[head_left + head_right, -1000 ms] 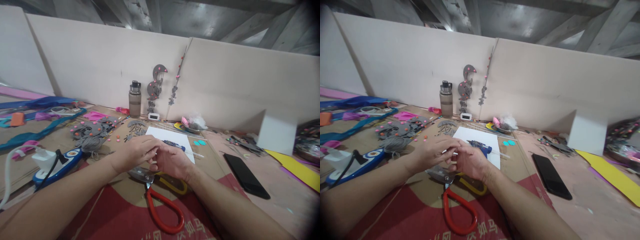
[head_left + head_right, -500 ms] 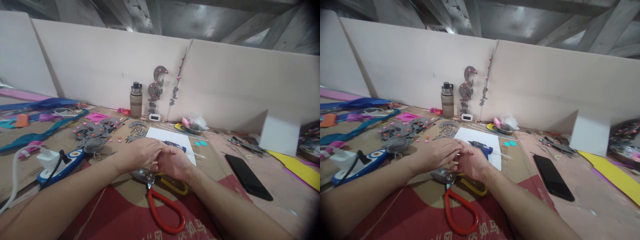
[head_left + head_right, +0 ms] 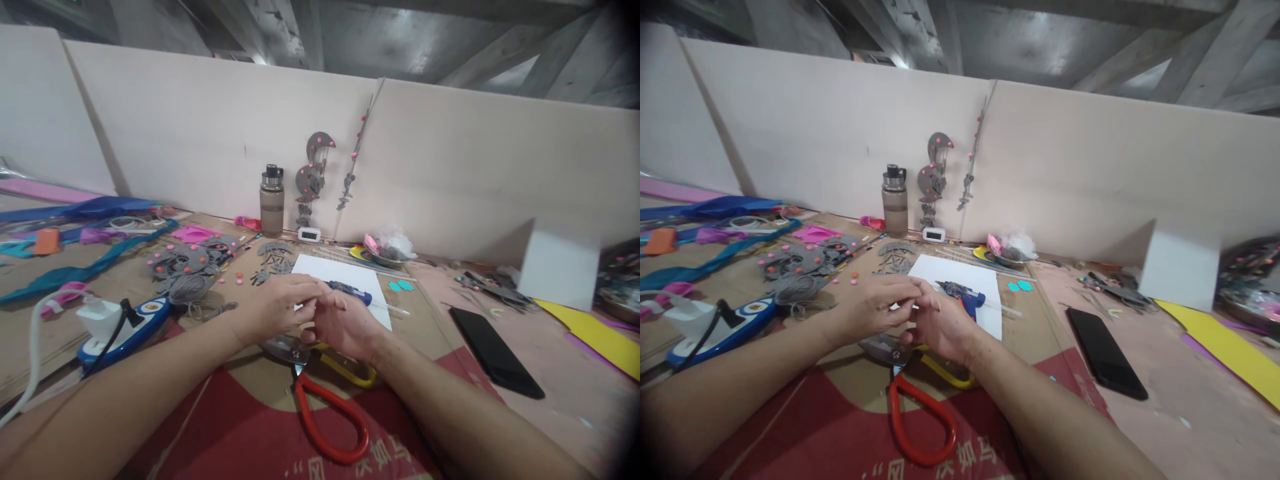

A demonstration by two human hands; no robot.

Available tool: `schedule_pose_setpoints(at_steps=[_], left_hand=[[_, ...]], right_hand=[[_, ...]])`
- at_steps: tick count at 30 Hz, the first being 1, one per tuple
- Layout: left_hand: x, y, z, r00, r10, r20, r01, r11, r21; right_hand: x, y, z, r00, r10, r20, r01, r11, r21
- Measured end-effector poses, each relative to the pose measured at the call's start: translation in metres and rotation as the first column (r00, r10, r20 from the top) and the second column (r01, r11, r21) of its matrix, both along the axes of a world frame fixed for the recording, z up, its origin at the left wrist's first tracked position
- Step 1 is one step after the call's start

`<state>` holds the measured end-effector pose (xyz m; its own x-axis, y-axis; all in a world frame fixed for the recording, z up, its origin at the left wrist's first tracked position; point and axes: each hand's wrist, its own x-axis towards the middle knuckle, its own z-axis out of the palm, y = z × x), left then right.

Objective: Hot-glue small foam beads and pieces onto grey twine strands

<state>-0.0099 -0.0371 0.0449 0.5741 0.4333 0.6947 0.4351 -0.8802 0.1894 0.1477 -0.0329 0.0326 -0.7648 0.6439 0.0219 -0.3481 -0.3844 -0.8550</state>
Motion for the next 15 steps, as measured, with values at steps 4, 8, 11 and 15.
schedule_pose_setpoints(at_steps=[4,8,11,15], left_hand=[[-0.002,0.0,-0.001,0.988,0.04,0.152,0.001,0.964,-0.264],[-0.004,0.0,0.003,0.951,0.057,0.302,0.136,0.804,-0.578],[-0.004,0.001,0.01,0.91,0.084,0.407,0.214,0.745,-0.632],[-0.002,0.003,0.013,0.875,0.108,0.472,0.26,0.717,-0.647]], right_hand=[[0.002,-0.003,0.004,1.0,0.004,0.029,-0.006,0.998,0.063],[-0.001,-0.005,0.004,0.992,-0.109,0.058,0.098,0.982,0.159],[-0.002,-0.003,0.003,0.971,-0.228,0.078,0.2,0.944,0.264],[0.001,0.006,0.001,0.891,-0.444,0.099,0.364,0.826,0.431]])
